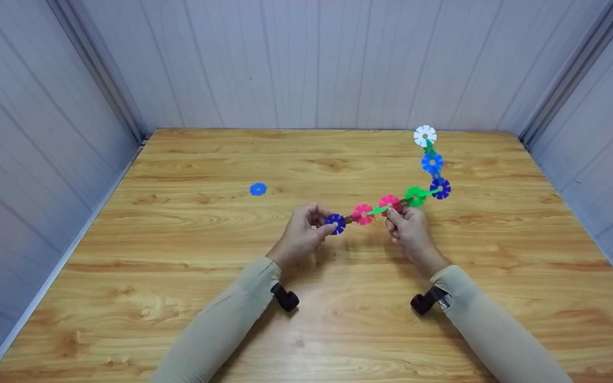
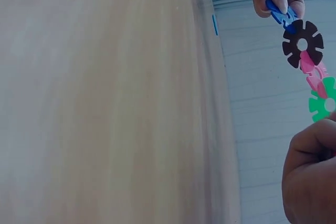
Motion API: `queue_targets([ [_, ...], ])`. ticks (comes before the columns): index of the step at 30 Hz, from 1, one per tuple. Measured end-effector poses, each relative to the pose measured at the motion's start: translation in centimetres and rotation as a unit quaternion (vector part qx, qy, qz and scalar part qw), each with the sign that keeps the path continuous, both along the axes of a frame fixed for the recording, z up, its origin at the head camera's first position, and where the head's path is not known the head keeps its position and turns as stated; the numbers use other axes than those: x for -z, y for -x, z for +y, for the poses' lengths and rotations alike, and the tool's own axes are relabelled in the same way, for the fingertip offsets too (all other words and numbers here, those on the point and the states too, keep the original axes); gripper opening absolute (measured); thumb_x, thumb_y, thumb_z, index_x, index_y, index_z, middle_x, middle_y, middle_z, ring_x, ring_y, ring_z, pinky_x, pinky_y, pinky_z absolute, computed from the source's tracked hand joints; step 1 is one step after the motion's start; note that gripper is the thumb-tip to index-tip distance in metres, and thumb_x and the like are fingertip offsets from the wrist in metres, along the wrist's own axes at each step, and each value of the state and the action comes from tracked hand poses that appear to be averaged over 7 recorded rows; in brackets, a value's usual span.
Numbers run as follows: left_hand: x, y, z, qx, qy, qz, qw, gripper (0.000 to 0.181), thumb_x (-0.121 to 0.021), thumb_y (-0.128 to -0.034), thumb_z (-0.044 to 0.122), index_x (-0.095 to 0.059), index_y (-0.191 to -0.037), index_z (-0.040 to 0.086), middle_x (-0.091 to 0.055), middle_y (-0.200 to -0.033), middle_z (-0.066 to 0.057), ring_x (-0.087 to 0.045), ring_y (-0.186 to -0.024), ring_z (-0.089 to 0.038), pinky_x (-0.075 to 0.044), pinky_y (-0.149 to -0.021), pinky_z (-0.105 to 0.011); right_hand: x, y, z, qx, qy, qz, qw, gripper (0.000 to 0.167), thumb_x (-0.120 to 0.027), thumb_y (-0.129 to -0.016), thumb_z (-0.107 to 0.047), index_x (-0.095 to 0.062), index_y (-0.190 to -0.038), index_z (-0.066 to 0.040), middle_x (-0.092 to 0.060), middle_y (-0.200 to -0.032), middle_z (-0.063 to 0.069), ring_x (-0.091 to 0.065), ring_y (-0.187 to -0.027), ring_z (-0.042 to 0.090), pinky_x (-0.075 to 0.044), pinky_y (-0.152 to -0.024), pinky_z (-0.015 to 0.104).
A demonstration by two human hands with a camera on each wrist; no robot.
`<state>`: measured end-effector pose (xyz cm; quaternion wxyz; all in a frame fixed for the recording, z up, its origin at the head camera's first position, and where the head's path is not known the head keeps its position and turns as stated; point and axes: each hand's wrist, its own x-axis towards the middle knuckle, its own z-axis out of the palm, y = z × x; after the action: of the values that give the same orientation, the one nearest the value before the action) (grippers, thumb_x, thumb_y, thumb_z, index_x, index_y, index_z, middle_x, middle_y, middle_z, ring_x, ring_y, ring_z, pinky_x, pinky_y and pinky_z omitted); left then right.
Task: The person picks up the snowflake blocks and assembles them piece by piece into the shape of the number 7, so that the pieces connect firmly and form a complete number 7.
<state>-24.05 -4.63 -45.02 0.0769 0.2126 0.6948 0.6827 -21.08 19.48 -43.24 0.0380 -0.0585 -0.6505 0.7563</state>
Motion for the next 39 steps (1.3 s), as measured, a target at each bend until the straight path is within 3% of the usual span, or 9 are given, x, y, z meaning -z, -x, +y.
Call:
queue_targets([
  [9, -1.3, 0.1, -0.1, -0.004, -0.009, 0.008, 0.9999, 0.014, -0.066, -0.0893, -0.008, -0.059, -0.099, -0.001, -0.058, -0.081, -0.01, -0.053, -0.065, -0.017, -0.044, -0.048, -0.023, -0.6, -0.1, 0.3, -0.022, -0.012, -0.031, 0.9992, 0.025, -0.044, -0.104, -0.002, -0.059, -0.086, 0.006, -0.044, -0.057, 0.001, -0.035, -0.04, 0.005, -0.029, -0.037, 0.016],
  [14, -1.2, 0.3, 0.3, 0.018, 0.005, 0.007, 0.9998, 0.013, -0.067, -0.0904, -0.006, -0.059, -0.098, 0.001, -0.061, -0.083, -0.009, -0.055, -0.07, -0.017, -0.046, -0.053, -0.024, -0.5, 0.0, 0.4, -0.012, -0.008, -0.02, 0.9997, 0.027, -0.044, -0.104, 0.001, -0.06, -0.081, 0.004, -0.044, -0.056, 0.001, -0.035, -0.039, 0.005, -0.029, -0.035, 0.015],
  [24, -0.4, 0.6, 0.6, -0.001, 0.004, 0.004, 1.0, 0.016, -0.066, -0.0879, -0.011, -0.057, -0.097, -0.001, -0.058, -0.081, -0.007, -0.053, -0.07, -0.017, -0.045, -0.053, -0.022, -0.1, 0.5, 0.1, -0.019, -0.018, -0.025, 0.9993, 0.027, -0.044, -0.104, -0.001, -0.059, -0.083, 0.005, -0.044, -0.057, 0.002, -0.035, -0.04, 0.006, -0.031, -0.036, 0.017],
  [33, -0.2, 1.4, 0.4, 0.03, 0.057, 0.0, 0.998, 0.013, -0.067, -0.0926, -0.001, -0.059, -0.102, 0.001, -0.067, -0.085, -0.009, -0.058, -0.073, -0.017, -0.049, -0.058, -0.025, -0.1, 0.7, 0.7, -0.031, -0.034, 0.009, 0.9989, 0.025, -0.045, -0.104, -0.003, -0.057, -0.084, 0.006, -0.046, -0.058, 0.003, -0.031, -0.04, 0.005, -0.028, -0.037, 0.017],
  [39, -0.3, 2.2, -0.9, 0.045, 0.136, 0.036, 0.9891, 0.024, -0.068, -0.0903, 0.001, -0.062, -0.113, -0.001, -0.068, -0.094, -0.009, -0.06, -0.078, -0.02, -0.049, -0.067, -0.027, 0.2, 0.9, 0.9, -0.037, -0.042, -0.007, 0.9984, 0.023, -0.045, -0.105, -0.005, -0.055, -0.092, 0.011, -0.047, -0.059, 0.003, -0.032, -0.042, 0.006, -0.028, -0.038, 0.018],
])
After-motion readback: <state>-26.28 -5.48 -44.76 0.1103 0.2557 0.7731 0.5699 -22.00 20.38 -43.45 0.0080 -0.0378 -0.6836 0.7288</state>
